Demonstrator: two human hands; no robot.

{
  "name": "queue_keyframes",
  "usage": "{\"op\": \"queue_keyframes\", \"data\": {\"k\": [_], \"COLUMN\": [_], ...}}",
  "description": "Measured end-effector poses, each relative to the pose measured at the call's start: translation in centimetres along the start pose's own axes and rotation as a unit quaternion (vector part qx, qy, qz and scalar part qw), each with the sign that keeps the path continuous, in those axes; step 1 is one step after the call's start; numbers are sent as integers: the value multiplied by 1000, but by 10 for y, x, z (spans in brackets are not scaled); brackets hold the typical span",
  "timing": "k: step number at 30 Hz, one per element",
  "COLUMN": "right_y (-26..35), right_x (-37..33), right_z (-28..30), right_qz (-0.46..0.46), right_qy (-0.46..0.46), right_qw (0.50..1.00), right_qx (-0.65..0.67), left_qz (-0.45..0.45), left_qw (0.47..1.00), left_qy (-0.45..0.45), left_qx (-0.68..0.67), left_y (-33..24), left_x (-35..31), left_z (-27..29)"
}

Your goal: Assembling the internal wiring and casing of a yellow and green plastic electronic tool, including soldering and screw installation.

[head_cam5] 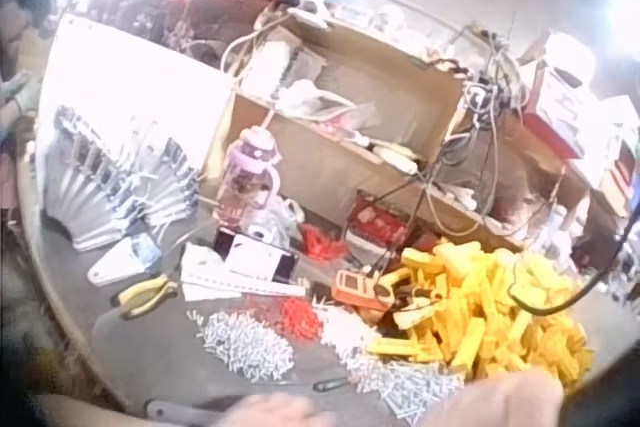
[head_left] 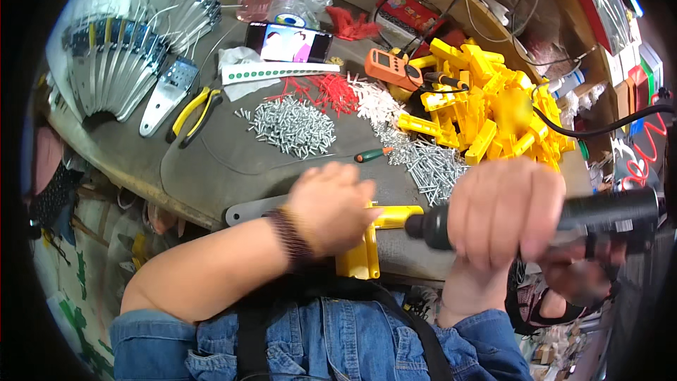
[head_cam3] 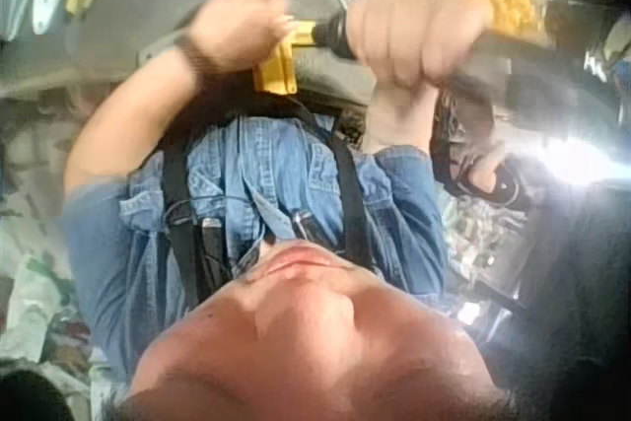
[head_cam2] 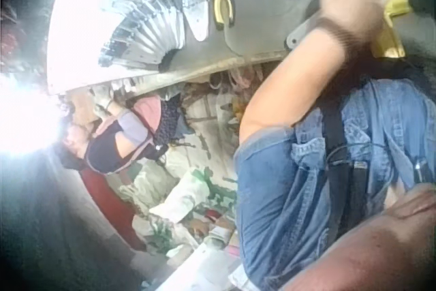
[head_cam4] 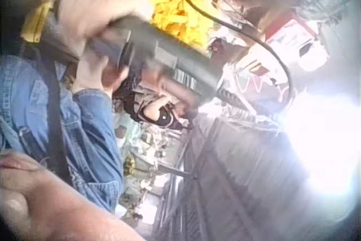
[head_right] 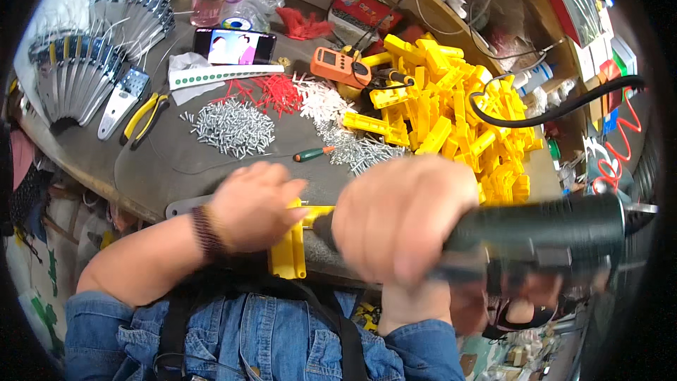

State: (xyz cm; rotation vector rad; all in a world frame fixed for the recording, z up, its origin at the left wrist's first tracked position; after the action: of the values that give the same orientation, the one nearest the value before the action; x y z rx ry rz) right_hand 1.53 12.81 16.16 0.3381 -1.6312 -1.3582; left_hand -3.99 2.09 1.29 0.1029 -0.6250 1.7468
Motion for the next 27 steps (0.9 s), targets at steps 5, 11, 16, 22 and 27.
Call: {"op": "queue_keyframes", "data": {"k": [5, 11, 16, 22, 27], "right_y": [-49, -93, -79, -69, -69], "right_x": [-9, -32, -10, -10, -16], "right_z": [22, 46, 43, 38, 48], "right_qz": [-73, -286, -177, -121, -84], "right_qy": [-351, -480, -449, -437, -460], "right_qw": [931, 821, 876, 888, 881], "right_qx": [-74, -121, 25, 79, 73], "left_qz": [37, 108, 107, 72, 65], "left_qw": [990, 883, 908, 907, 921], "left_qy": [68, 14, 19, 85, 97], "left_qx": [-119, -457, -404, -407, -370], "left_y": [35, 31, 68, 52, 59], "left_x": [-24, -4, -30, -17, -19], "left_z": [16, -2, -22, -20, -21]}}
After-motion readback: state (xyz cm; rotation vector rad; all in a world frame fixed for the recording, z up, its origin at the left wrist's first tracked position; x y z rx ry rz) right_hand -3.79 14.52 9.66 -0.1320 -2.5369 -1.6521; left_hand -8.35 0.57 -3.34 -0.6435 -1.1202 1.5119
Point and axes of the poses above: each hand's wrist, its own x-axis towards the middle knuckle, its own z-axis out of the back of the hand, y = z × x, the point moved 4 cm from there along x, towards the middle knuckle, and after that the axes turned 10 degrees about -z, right-handed, at the moved point
